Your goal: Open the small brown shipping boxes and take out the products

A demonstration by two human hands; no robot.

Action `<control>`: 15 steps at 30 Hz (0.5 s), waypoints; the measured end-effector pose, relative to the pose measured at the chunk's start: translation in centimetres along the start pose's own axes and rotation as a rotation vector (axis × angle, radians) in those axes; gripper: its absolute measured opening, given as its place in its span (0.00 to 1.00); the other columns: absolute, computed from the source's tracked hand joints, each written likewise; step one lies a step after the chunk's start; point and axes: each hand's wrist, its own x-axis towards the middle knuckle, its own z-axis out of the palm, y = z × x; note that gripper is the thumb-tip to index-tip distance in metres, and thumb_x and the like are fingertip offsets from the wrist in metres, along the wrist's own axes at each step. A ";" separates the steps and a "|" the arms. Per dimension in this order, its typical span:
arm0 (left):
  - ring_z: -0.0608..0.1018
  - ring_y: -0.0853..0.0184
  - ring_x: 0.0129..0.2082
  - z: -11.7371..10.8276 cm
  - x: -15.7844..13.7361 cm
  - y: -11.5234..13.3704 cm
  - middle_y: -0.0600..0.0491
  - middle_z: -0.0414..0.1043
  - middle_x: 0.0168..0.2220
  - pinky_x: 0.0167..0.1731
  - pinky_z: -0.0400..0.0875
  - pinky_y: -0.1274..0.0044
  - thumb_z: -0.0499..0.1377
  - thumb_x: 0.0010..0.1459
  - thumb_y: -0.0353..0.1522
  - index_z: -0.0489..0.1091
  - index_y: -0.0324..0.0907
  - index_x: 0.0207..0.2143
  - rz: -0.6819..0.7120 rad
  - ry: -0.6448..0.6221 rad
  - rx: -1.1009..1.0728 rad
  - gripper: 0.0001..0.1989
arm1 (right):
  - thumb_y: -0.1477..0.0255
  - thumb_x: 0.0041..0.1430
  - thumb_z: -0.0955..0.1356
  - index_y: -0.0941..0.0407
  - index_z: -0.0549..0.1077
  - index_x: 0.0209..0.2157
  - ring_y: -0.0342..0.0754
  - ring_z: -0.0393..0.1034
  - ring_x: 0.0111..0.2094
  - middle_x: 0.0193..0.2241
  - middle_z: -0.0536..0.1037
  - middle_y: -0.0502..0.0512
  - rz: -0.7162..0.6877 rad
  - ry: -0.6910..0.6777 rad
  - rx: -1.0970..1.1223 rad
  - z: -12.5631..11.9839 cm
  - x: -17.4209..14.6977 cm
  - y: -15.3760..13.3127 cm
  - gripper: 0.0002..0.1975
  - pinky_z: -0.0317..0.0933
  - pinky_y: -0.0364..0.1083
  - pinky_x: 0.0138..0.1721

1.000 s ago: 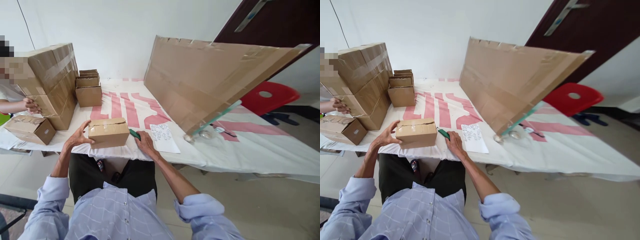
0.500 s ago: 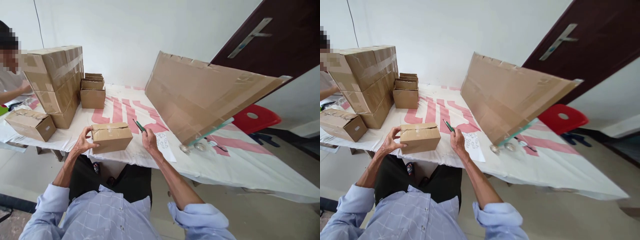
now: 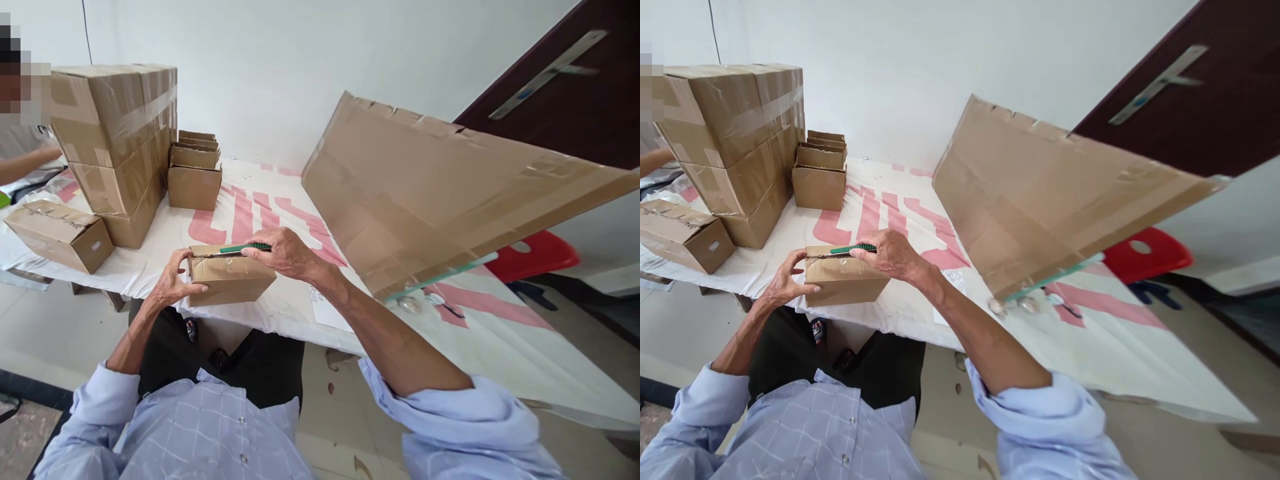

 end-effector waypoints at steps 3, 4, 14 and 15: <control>0.72 0.44 0.68 0.0 0.0 0.2 0.43 0.66 0.68 0.57 0.77 0.55 0.79 0.45 0.46 0.69 0.50 0.61 0.011 -0.003 -0.004 0.43 | 0.63 0.71 0.68 0.55 0.86 0.40 0.48 0.73 0.33 0.34 0.85 0.54 -0.017 -0.059 -0.080 -0.2 0.9 -0.8 0.15 0.57 0.46 0.35; 0.72 0.44 0.67 0.1 -0.1 0.2 0.43 0.66 0.68 0.57 0.77 0.55 0.79 0.45 0.46 0.68 0.50 0.61 0.014 -0.006 -0.005 0.43 | 0.64 0.71 0.68 0.55 0.86 0.41 0.48 0.74 0.34 0.35 0.86 0.54 -0.018 -0.075 -0.104 -0.2 1.1 -1.1 0.14 0.57 0.46 0.36; 0.72 0.45 0.68 0.0 -0.2 0.2 0.42 0.67 0.68 0.55 0.78 0.56 0.78 0.48 0.43 0.68 0.50 0.62 0.031 -0.026 0.009 0.41 | 0.64 0.74 0.68 0.54 0.87 0.41 0.51 0.76 0.37 0.38 0.86 0.56 -0.067 -0.214 -0.386 0.3 4.0 -2.3 0.15 0.53 0.47 0.34; 0.72 0.45 0.68 0.0 -0.2 0.1 0.42 0.67 0.67 0.55 0.78 0.56 0.79 0.47 0.43 0.69 0.50 0.62 0.033 -0.025 0.009 0.41 | 0.64 0.74 0.68 0.53 0.87 0.42 0.51 0.76 0.38 0.39 0.87 0.56 -0.068 -0.225 -0.401 0.2 4.2 -2.3 0.15 0.53 0.47 0.34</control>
